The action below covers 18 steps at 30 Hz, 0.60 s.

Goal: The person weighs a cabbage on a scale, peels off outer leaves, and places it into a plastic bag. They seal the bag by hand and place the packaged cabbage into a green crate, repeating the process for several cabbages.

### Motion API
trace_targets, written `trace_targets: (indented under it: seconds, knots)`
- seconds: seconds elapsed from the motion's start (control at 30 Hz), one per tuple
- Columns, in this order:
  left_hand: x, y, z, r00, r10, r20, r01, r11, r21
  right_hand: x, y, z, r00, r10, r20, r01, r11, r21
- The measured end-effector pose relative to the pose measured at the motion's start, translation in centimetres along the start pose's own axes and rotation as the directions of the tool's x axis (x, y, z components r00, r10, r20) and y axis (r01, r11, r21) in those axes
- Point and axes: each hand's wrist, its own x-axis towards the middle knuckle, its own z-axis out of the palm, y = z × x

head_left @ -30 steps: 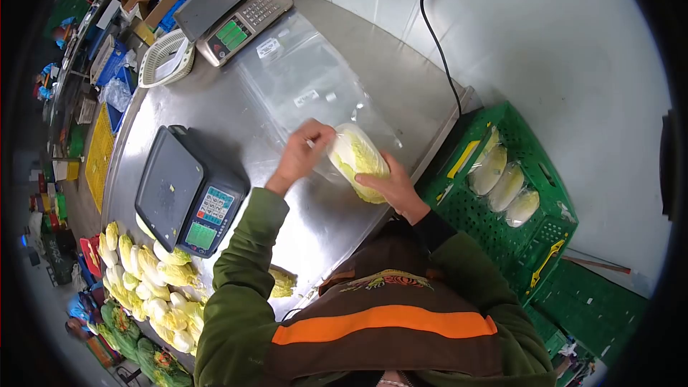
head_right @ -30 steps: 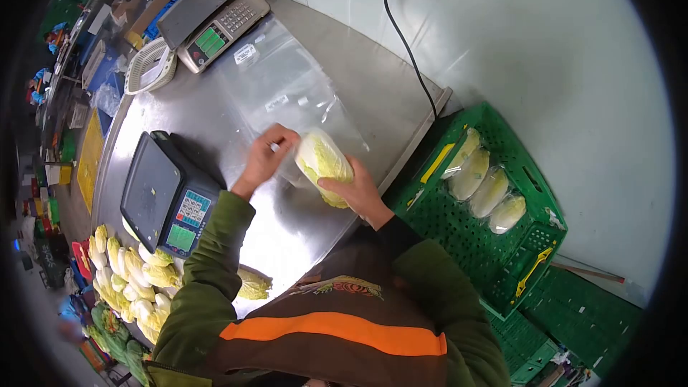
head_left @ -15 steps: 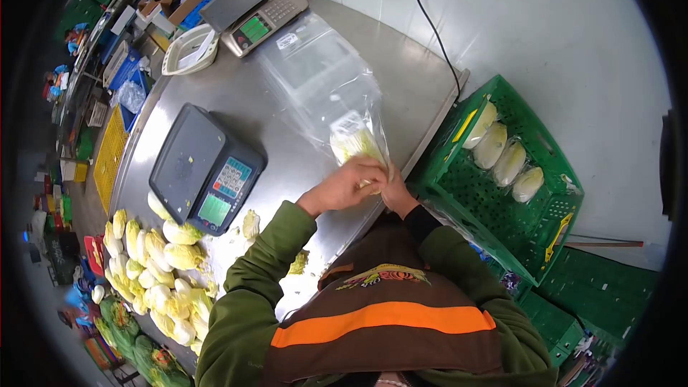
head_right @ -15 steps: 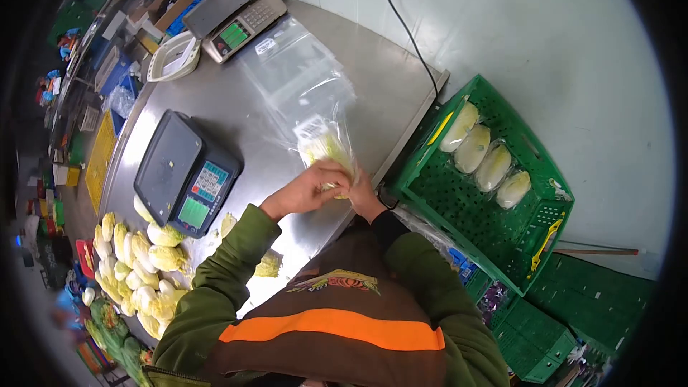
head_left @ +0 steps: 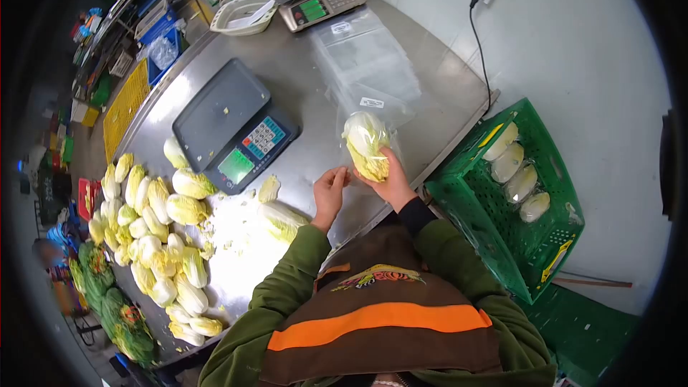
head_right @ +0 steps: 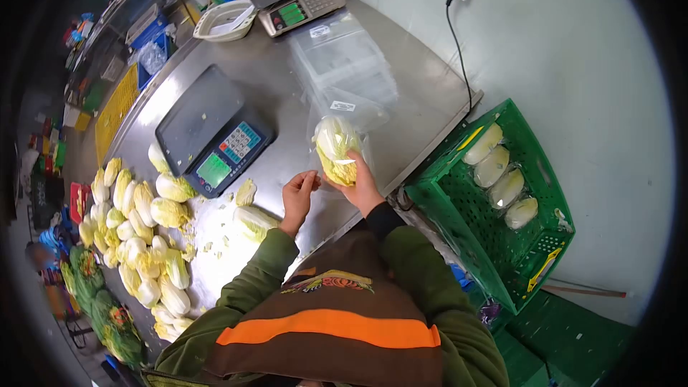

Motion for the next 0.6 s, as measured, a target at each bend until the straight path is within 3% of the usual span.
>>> trace_targets:
  seconds: [0.03, 0.1, 0.13, 0.17, 0.23, 0.27, 0.3, 0.37, 0.43, 0.5, 0.53, 0.57, 0.6]
  knots:
    - [-1.5, -0.6, -0.4, 1.0, -0.005, -0.015, 0.005, 1.0, -0.007, 1.0, 0.9, -0.5, 1.0, 0.014, -0.002, -0.014, 1.0, -0.01]
    - [-5.1, -1.6, -1.2, 0.978, -0.053, 0.199, 0.015, 0.982, 0.19, 3.6, 2.5, -1.8, 0.944, -0.326, -0.05, 0.303, 0.918, -0.257]
    - [-6.7, -2.1, -1.4, 0.943, -0.12, 0.31, 0.094, 0.991, 0.095, 4.4, 2.1, -1.7, 0.967, -0.235, -0.097, 0.216, 0.961, -0.173]
    - [-7.0, -1.7, -1.4, 0.945, -0.121, 0.305, 0.096, 0.991, 0.097, 4.9, 2.5, -2.1, 0.969, -0.23, -0.096, 0.211, 0.962, -0.172]
    - [-7.8, -1.0, -1.3, 0.992, 0.117, -0.055, -0.091, 0.933, 0.349, 5.2, 3.1, -3.4, 0.97, -0.222, -0.101, 0.2, 0.96, -0.194]
    - [-7.8, -0.2, -1.2, 0.987, 0.147, -0.06, -0.102, 0.876, 0.471, 2.9, 3.1, -1.0, 0.967, -0.222, -0.123, 0.195, 0.96, -0.202]
    - [-7.8, 0.1, -1.1, 0.988, 0.14, -0.059, -0.097, 0.88, 0.464, 2.9, 3.5, -1.3, 0.966, -0.224, -0.131, 0.194, 0.959, -0.208]
    - [-7.1, 1.2, -0.7, 0.967, 0.251, 0.038, -0.199, 0.657, 0.727, 3.8, 3.8, -1.0, 0.93, -0.298, -0.216, 0.234, 0.931, -0.28]
    - [-6.9, 2.2, -0.2, 0.969, 0.246, 0.017, -0.175, 0.639, 0.749, 4.3, 4.0, -0.7, 0.92, -0.33, -0.21, 0.264, 0.92, -0.29]
    - [-6.2, 2.6, 0.0, 0.974, 0.228, 0.0, -0.145, 0.618, 0.773, 5.2, 4.2, -1.3, 0.866, -0.454, -0.209, 0.326, 0.831, -0.451]
    - [-5.5, 2.6, -0.3, 0.984, 0.173, 0.032, -0.127, 0.574, 0.809, 5.3, 4.4, -1.6, 0.864, -0.493, -0.099, 0.414, 0.81, -0.415]
    - [-5.4, 2.5, -0.6, 0.992, 0.114, 0.061, -0.112, 0.528, 0.842, 5.6, 4.2, -1.8, 0.863, -0.493, -0.114, 0.41, 0.813, -0.414]
    - [-6.0, 2.2, -0.6, 0.948, 0.316, 0.019, -0.2, 0.552, 0.809, 6.0, 3.6, -2.1, 0.813, -0.549, -0.194, 0.43, 0.791, -0.435]
